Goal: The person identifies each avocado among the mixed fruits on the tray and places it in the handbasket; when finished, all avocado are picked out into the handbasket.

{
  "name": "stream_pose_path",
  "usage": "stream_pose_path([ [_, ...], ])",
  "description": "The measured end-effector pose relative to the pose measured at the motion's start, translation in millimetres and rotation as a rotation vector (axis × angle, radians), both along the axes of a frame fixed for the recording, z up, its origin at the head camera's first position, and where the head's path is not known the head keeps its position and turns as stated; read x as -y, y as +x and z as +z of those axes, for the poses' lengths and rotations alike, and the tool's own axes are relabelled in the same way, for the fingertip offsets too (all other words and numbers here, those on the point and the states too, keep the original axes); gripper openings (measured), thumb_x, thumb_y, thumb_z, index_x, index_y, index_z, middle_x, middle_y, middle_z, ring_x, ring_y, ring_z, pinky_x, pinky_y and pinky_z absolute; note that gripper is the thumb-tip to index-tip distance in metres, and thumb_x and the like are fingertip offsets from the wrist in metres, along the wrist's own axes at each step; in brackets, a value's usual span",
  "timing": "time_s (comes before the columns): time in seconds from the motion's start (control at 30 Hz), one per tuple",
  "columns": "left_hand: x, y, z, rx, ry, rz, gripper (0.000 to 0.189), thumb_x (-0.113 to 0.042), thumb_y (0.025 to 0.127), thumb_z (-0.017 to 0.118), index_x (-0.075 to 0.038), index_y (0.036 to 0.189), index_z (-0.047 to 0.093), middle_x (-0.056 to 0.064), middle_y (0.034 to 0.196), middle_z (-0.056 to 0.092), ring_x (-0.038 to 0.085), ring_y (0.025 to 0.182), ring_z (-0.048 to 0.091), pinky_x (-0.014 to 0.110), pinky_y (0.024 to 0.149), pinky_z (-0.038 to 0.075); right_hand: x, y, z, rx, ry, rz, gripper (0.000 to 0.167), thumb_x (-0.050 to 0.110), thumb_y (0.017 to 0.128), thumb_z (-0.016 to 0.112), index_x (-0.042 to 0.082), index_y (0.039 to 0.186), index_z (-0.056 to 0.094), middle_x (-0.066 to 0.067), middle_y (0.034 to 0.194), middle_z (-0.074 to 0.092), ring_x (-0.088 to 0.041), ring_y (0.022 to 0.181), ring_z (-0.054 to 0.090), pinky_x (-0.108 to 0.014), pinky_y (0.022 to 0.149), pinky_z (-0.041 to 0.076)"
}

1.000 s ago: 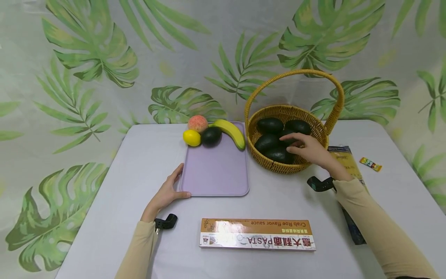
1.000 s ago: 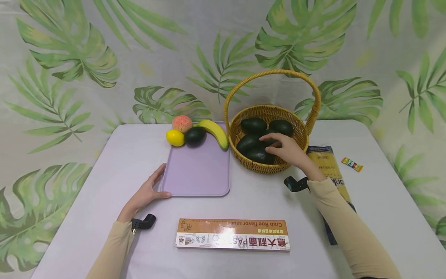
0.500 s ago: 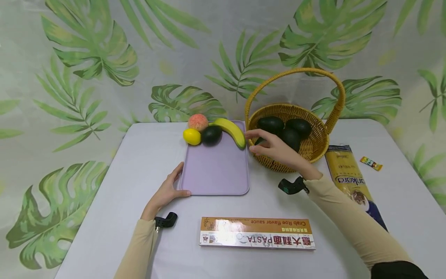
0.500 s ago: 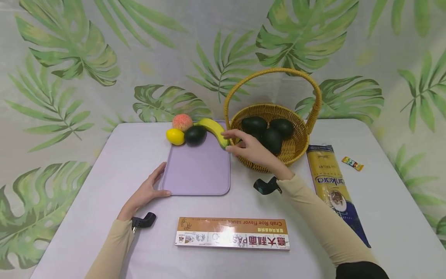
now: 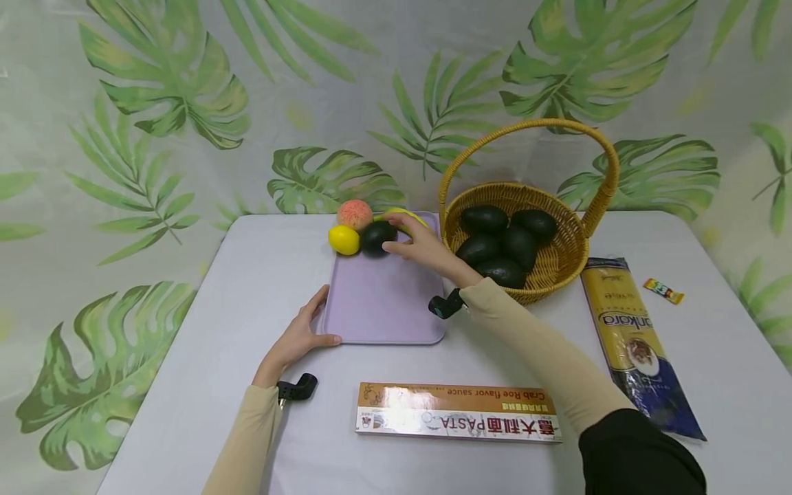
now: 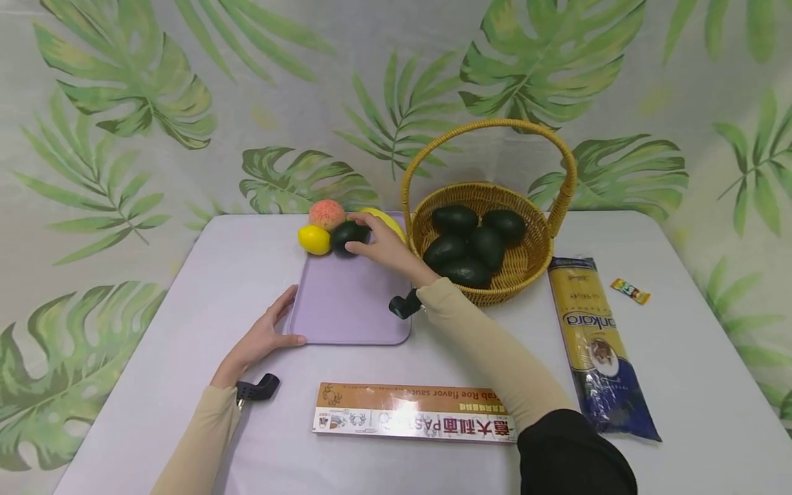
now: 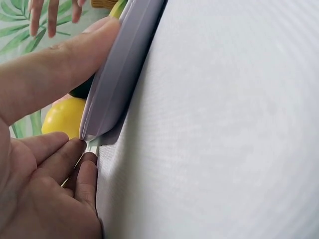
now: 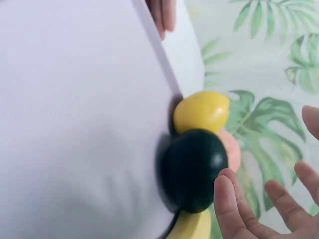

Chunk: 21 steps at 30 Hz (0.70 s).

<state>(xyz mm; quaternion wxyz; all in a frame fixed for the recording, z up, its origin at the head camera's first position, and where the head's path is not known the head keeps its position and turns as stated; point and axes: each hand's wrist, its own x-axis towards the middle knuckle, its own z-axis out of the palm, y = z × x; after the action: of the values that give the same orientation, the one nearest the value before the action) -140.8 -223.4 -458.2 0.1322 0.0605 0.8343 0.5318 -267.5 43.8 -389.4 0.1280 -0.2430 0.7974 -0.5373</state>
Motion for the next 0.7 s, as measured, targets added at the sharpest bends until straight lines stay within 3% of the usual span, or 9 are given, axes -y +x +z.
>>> stream_pose_path([
  [0.1,-3.5,4.1,11.8,-0.004,-0.001,-0.005,0.101,-0.002,0.076,0.077,0.001,0.152,0.011,0.025,0.155,0.011,0.045,0.139,0.014,0.055,0.112,0.014,9.2,-10.8,-6.5,-0.085,0.062,-0.020,0.060,0.021,0.092,0.065,0.006,0.144,0.039,-0.014,0.147,0.036,-0.031,0.133,0.036,-0.042,0.090,0.049],
  [0.17,-4.2,4.9,13.6,0.001,-0.005,-0.003,0.101,-0.003,0.076,0.077,0.000,0.152,0.011,0.024,0.156,0.011,0.044,0.140,0.014,0.054,0.112,0.013,13.2,-16.1,-11.1,-0.117,0.116,-0.026,0.062,0.023,0.092,0.065,0.007,0.145,0.038,-0.011,0.148,0.035,-0.029,0.135,0.033,-0.042,0.099,0.042],
  [0.33,-4.9,5.5,14.7,0.008,-0.012,0.001,0.101,-0.004,0.076,0.078,-0.001,0.153,0.012,0.023,0.156,0.011,0.044,0.140,0.014,0.054,0.112,0.014,19.6,-26.8,-23.3,-0.110,0.223,-0.025,0.068,0.030,0.092,0.065,0.014,0.149,0.032,-0.011,0.152,0.027,-0.027,0.138,0.026,-0.046,0.111,0.025],
  [0.7,-3.8,4.5,13.9,-0.001,-0.001,-0.004,0.101,-0.003,0.076,0.077,-0.001,0.153,0.012,0.023,0.156,0.011,0.044,0.139,0.015,0.054,0.112,0.015,39.2,-44.6,-41.7,-0.071,0.348,-0.074,0.072,0.038,0.090,0.066,0.021,0.150,0.032,-0.013,0.153,0.022,-0.030,0.137,0.029,-0.047,0.109,0.027],
])
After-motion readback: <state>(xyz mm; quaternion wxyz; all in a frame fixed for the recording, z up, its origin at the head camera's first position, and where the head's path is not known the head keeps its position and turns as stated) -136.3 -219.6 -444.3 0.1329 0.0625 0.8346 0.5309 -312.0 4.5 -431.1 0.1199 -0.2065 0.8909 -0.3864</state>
